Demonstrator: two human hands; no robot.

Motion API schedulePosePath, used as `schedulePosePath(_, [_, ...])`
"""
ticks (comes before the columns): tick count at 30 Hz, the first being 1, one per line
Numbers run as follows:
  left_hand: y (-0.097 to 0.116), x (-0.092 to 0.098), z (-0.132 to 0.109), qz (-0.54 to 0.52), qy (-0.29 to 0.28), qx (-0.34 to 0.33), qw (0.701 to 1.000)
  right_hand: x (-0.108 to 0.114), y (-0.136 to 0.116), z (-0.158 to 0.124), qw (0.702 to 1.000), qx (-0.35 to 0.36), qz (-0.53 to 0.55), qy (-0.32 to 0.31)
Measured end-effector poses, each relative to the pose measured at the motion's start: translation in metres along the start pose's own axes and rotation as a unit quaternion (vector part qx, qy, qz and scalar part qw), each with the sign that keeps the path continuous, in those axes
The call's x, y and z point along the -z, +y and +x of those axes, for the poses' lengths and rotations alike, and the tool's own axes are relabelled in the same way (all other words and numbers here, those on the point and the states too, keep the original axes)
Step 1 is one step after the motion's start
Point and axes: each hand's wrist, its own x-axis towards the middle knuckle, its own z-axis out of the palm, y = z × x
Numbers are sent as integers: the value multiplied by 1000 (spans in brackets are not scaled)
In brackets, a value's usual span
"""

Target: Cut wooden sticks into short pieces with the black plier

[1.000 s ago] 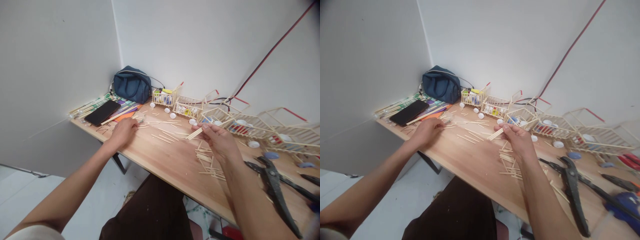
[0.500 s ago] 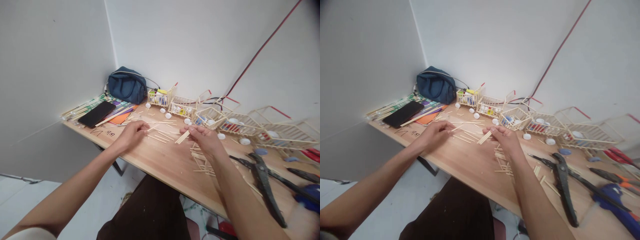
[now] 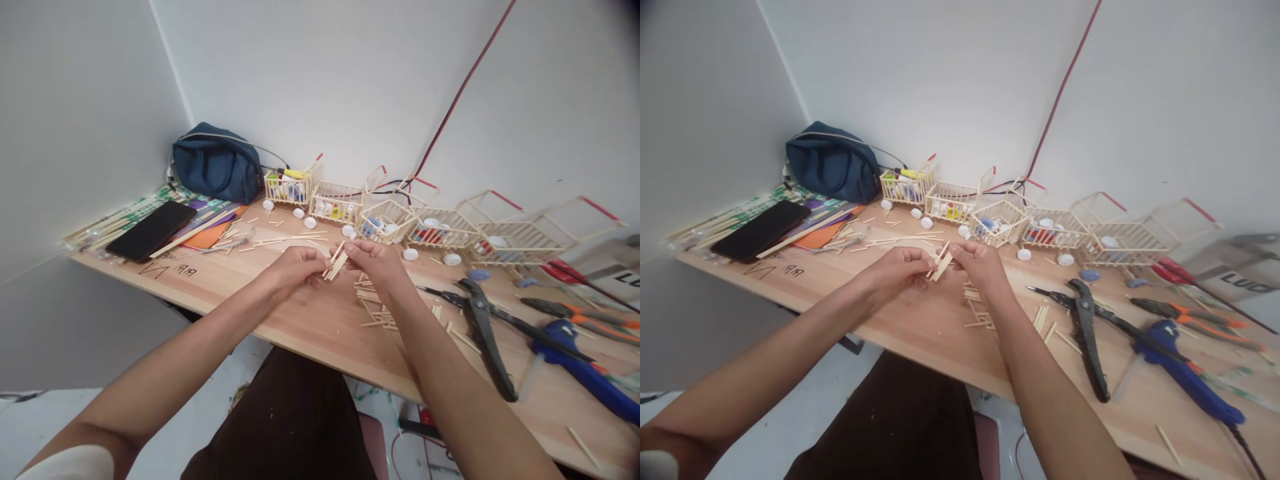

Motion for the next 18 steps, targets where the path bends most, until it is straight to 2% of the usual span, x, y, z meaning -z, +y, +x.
schedulePosePath(9, [7,1,-5,14,-49,56,997,-1,1,1,999,-16,28,-8])
schedulePosePath(18, [-1,11,-5,-17,-128,39,991,-1,-3,-1,1000,-7,28,-7])
